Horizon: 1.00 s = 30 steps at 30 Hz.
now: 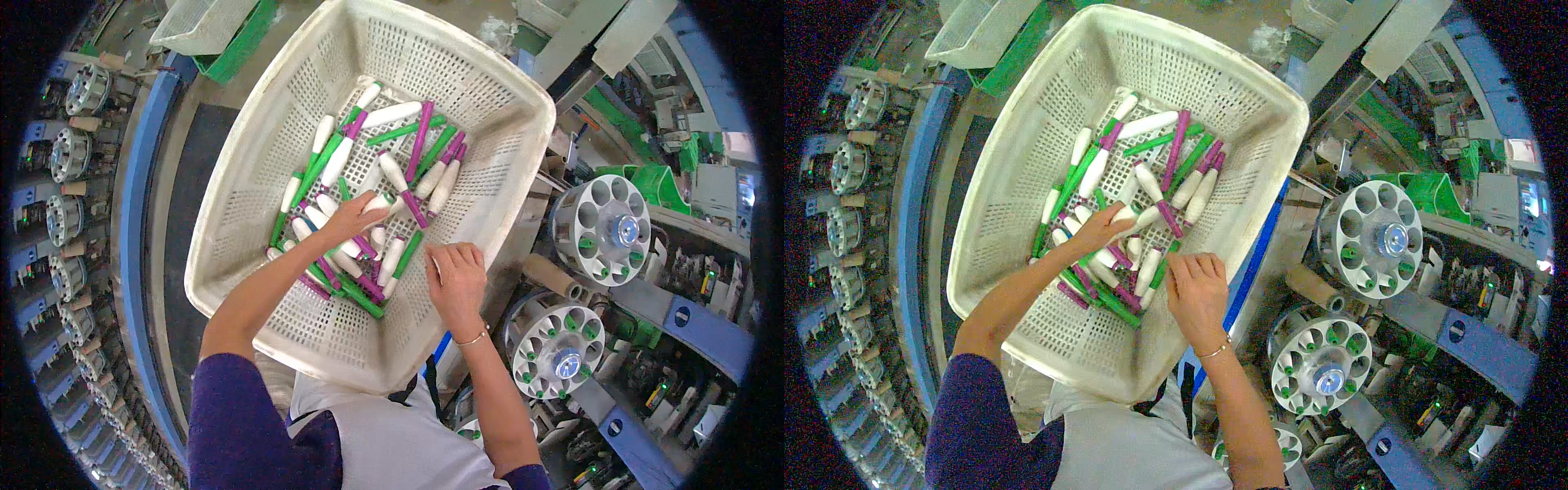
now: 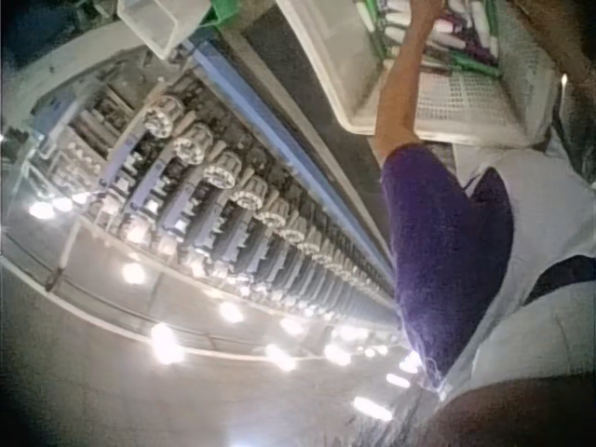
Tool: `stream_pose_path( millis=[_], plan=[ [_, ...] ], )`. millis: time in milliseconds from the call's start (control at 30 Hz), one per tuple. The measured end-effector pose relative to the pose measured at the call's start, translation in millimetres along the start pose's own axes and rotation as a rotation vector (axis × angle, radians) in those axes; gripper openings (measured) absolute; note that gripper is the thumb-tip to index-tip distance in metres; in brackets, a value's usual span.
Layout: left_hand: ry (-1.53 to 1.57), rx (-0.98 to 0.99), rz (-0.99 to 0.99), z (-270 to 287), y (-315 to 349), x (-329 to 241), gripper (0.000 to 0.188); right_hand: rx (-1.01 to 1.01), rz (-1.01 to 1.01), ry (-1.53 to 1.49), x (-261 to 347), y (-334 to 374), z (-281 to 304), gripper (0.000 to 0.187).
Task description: The person removes white thread spools with green and purple ends from a large sack and places them into a white plastic basket. The person then transfers the spools from the basket back into the sack, repeating the cycle of removing and returning spools.
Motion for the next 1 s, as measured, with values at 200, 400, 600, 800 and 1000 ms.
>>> stream_pose_path(
  millis=[200,400,600,800,1000],
  plan=[
    [0.547,-0.089,-0.209,-20,51,-126,0.032,-0.090,-0.375,-0.397,-4,3,12,0.040],
    [0.275,0.077,-0.283,-54,79,-172,0.039,-0.201,-1.011,-1.149,-43,33,45,0.040],
    [0.023,0.204,-0.198,-25,100,-100,0.023,-0.577,-1.128,-1.620,-121,52,90,0.041],
    [0.669,-0.145,0.180,29,122,-60,0.020,-0.757,-1.280,-1.747,-159,68,92,0.041],
    [0.283,-0.478,-0.217,26,97,-106,0.015,-0.640,-1.257,-1.698,-132,53,94,0.040]
  ],
)
Point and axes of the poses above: each hand's wrist, its own y-axis away from the middle knuckle, its own z-axis out of the back of the hand, x = y × z, the point moved 6 cm from there along -y, towards the middle knuckle, and after that the axes turned 15 degrees about -x, right-handed, at the moved point
